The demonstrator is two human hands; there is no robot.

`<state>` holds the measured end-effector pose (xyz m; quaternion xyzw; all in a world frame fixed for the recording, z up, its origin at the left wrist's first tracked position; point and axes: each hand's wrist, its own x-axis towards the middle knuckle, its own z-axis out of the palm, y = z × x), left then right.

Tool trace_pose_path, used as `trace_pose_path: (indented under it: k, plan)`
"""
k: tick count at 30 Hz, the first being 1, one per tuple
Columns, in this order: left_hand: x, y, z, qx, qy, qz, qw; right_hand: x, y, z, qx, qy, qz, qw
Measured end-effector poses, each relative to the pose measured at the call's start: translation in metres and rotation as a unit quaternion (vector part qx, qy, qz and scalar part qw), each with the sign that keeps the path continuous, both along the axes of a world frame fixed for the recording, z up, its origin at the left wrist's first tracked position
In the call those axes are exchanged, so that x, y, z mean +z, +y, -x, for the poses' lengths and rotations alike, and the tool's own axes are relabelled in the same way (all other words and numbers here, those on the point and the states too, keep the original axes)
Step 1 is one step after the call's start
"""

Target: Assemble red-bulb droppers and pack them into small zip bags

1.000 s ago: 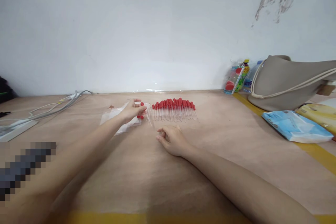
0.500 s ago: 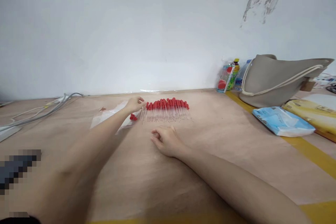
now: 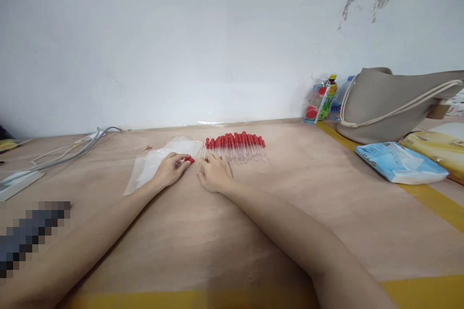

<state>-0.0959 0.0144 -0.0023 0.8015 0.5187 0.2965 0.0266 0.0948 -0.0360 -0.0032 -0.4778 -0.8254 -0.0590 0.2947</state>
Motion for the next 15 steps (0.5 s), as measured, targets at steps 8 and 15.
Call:
trace_pose_path:
  k: [8, 15]
  plan:
    - [-0.001, 0.001, 0.0, 0.012, -0.017, -0.028, 0.999, -0.002, -0.006, -0.001, 0.042, -0.024, -0.003, 0.999]
    - [0.001, 0.0, -0.001, 0.064, -0.065, -0.042, 0.995, -0.002, -0.058, -0.045, 0.121, 0.017, -0.015, 0.992]
